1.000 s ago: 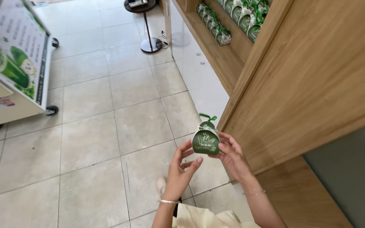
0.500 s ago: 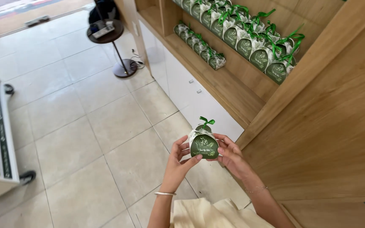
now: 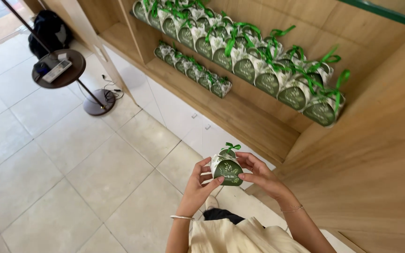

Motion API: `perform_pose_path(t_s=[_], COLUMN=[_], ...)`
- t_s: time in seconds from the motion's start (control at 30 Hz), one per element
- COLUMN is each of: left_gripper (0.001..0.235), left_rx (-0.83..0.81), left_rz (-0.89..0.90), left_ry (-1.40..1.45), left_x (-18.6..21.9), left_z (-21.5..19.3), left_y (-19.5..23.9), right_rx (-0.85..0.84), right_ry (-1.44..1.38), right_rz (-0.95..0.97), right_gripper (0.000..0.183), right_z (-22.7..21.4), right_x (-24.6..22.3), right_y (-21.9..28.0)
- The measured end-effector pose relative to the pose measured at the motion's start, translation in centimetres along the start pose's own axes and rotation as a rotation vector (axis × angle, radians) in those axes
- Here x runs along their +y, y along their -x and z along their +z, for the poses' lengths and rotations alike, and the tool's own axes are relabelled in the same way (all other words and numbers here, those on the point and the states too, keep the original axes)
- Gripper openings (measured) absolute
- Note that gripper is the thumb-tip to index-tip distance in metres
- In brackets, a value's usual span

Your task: Stocking and arranging small packaged gift boxes on a display shelf.

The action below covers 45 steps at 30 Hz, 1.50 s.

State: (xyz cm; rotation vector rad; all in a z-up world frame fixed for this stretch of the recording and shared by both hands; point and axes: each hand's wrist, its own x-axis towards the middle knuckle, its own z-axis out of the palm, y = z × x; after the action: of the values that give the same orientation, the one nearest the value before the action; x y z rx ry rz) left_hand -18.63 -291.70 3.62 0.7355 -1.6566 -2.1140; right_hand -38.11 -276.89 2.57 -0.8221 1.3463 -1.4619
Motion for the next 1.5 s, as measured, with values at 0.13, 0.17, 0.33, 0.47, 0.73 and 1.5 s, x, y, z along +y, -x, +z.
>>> perform_pose_path(t_s=[0.13,0.17,0.33,0.47,0.73,1.5], left_gripper=[0.078,0.078,0.078,0.067,0.068,0.11], left_rx=[-0.08,-0.111,-0.226,-0.254,-0.375,-0.651], left_rz=[-0.013,-0.029,-0.105,-0.027,-0.151,-0.477], left_ry=[-0.002,-0.037,-0.062,0.031,-0.065,-0.191], left_x=[1.2,1.6,-0.7,-5.2,-11.7,-16.7], left_z=[-1.6,-1.9,-2.6,-3.4,-4.4,-3.0], left_y=[-6.1,-7.5,-14.3,-20.0,-32.9,-49.0], right_rx=[0.073,0.084,0.162,0.323,0.682,1.027], right_ry=[0.02,0.043,0.111,0.168,0.456,0.829], right_rz=[0.048,0.076,0.143,0.091,0.082,0.293], right_gripper=[0.067,0.067,0.066,0.07,0.076,0.038], right_z=[-2.7,-3.3,-5.9,-7.0,-11.4,-19.9], right_x=[0.9,0.9,1.4,1.6,4.7,20.4], right_y=[-5.2,-6.5,-10.8,-14.2,-24.2,-36.0])
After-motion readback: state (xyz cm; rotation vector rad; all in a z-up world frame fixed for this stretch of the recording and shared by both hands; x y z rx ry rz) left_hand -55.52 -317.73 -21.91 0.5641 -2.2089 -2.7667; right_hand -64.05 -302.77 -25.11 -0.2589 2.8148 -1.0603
